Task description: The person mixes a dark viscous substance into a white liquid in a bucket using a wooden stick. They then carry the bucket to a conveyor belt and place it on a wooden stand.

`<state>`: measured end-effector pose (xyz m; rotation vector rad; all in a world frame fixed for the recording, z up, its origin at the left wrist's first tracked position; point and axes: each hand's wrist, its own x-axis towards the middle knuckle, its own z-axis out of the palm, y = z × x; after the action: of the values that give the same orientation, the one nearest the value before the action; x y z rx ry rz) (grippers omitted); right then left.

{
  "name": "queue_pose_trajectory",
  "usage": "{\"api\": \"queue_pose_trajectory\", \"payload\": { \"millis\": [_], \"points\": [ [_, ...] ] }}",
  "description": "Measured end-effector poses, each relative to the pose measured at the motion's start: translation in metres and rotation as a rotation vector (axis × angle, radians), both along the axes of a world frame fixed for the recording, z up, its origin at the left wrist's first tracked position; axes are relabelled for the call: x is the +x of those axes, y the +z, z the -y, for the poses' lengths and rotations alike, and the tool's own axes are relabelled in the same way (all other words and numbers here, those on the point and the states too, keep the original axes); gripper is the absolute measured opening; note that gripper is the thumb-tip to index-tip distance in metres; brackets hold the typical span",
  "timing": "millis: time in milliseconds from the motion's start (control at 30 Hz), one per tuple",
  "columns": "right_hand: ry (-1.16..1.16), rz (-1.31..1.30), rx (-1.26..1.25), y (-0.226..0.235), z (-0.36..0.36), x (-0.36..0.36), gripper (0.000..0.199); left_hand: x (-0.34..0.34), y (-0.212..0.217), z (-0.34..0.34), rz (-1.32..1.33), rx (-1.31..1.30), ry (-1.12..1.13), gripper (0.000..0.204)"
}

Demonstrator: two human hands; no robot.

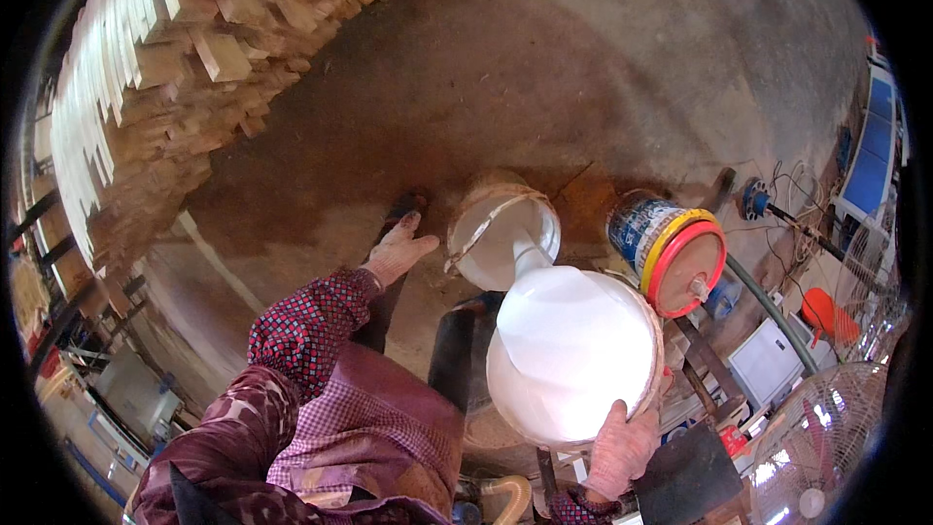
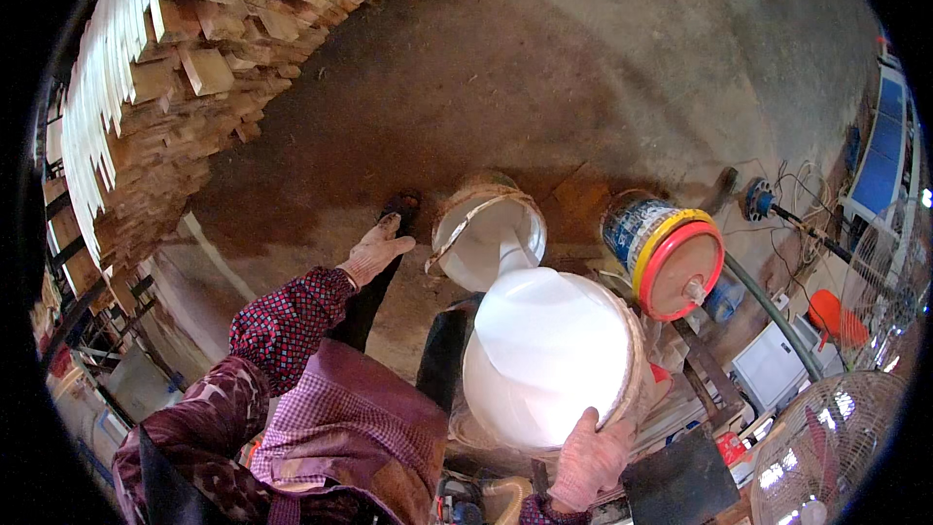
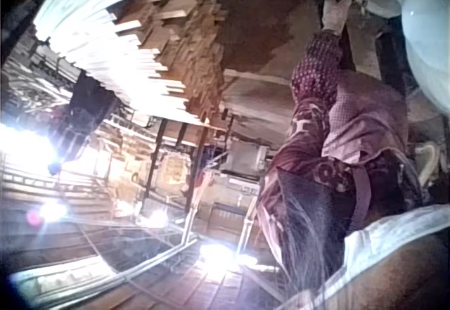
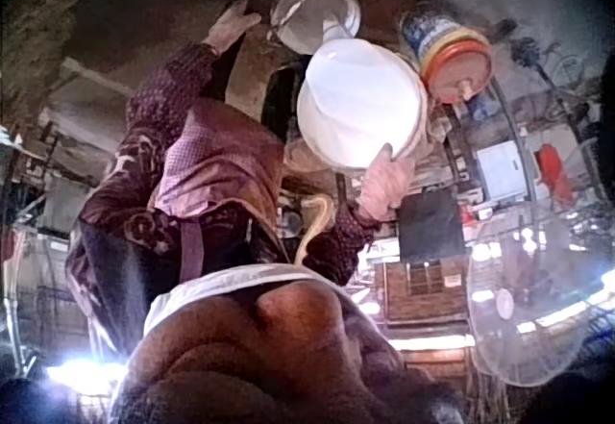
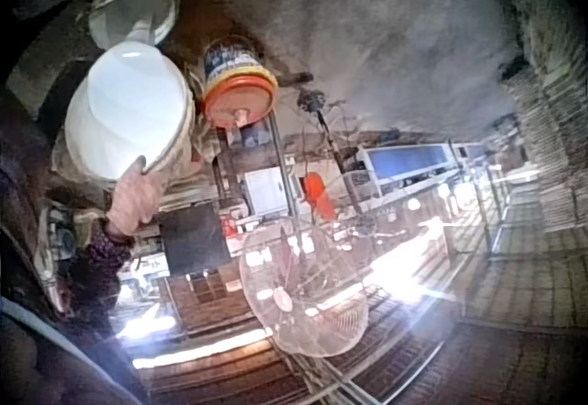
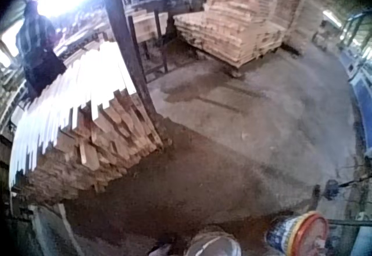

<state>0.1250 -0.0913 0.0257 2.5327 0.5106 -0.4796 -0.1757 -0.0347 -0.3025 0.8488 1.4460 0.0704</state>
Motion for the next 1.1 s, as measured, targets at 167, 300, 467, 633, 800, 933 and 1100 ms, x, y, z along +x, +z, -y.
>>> {"api": "queue_pose_trajectory", "payload": {
  "millis": [167, 300, 467, 633, 800, 933, 1100],
  "points": [
    [-0.042, 0.075, -0.172, -0.004, -0.011, -0.004, 0.048, -0.012, 0.031, -0.009, -0.132, -0.132, -0.151, 0.075],
    [0.009, 0.079, -0.141, -0.003, -0.019, -0.010, 0.046, -0.021, 0.046, -0.015, -0.117, -0.164, -0.118, 0.074],
    [-0.025, 0.089, -0.183, -0.008, -0.025, -0.013, 0.048, -0.031, 0.041, -0.001, -0.100, -0.095, 0.005, 0.073],
    [0.081, 0.084, -0.139, -0.015, -0.013, -0.011, 0.050, -0.034, 0.052, -0.011, -0.079, -0.127, -0.072, 0.074],
    [0.020, 0.085, -0.163, -0.015, -0.025, -0.020, 0.051, -0.034, 0.062, -0.018, -0.096, -0.101, -0.146, 0.076],
    [0.015, 0.048, -0.190, -0.013, -0.037, -0.028, 0.051, -0.037, 0.074, -0.026, -0.035, -0.167, -0.005, 0.074],
    [0.009, 0.091, -0.159, -0.024, -0.038, -0.032, 0.051, -0.042, 0.072, -0.030, 0.012, -0.187, 0.043, 0.072]
  ]
}}
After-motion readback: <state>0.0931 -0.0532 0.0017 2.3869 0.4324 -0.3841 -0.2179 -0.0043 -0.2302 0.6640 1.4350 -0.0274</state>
